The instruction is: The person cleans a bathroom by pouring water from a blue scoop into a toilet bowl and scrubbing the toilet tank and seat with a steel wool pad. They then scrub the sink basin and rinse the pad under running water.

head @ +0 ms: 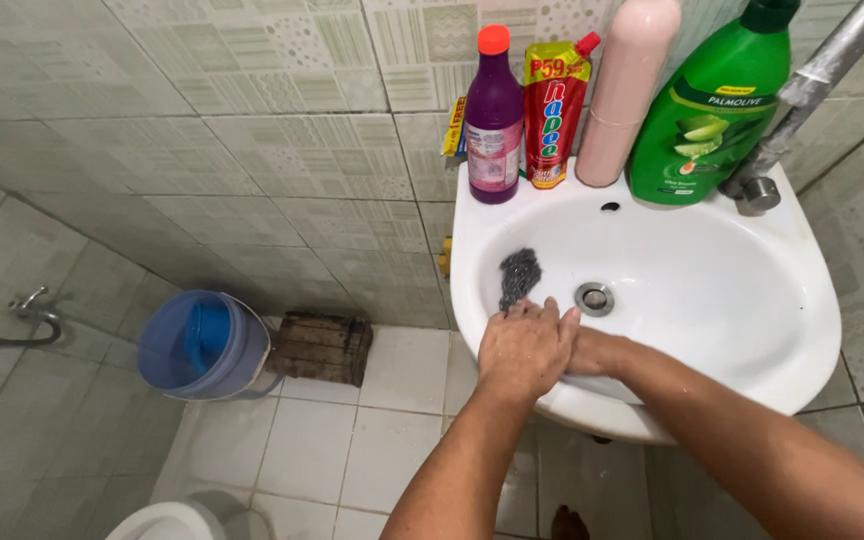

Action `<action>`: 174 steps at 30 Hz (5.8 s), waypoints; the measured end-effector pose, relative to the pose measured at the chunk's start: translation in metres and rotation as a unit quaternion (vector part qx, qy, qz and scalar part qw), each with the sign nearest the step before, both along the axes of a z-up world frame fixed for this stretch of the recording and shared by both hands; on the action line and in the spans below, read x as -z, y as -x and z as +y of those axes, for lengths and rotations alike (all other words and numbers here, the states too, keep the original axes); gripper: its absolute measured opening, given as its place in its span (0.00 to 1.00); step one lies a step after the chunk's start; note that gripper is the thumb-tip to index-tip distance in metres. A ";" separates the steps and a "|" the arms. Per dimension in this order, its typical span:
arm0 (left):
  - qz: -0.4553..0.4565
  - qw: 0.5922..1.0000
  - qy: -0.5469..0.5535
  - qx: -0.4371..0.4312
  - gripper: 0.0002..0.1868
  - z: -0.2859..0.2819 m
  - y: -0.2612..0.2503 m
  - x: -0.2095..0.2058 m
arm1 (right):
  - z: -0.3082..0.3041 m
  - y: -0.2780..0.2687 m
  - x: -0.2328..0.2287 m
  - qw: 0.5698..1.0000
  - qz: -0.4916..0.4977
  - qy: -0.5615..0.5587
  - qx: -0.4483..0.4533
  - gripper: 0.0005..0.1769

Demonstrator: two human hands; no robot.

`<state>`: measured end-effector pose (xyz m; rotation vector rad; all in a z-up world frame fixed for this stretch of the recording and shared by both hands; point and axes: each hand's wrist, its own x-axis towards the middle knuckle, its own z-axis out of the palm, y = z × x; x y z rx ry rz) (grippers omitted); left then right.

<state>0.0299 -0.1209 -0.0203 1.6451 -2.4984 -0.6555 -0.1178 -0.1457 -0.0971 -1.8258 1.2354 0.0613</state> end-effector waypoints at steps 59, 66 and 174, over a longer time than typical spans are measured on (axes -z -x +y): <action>0.185 0.938 0.264 -0.123 0.31 -0.007 -0.006 0.034 | -0.071 -0.017 -0.042 0.921 -0.042 0.388 -0.010 0.30; 0.182 0.911 0.330 -0.169 0.35 -0.004 -0.012 0.028 | -0.039 -0.049 -0.051 0.861 -0.127 0.469 -0.150 0.33; 0.366 0.901 0.079 -0.219 0.24 0.069 -0.123 -0.009 | -0.002 -0.084 -0.029 0.896 -0.290 0.177 0.287 0.30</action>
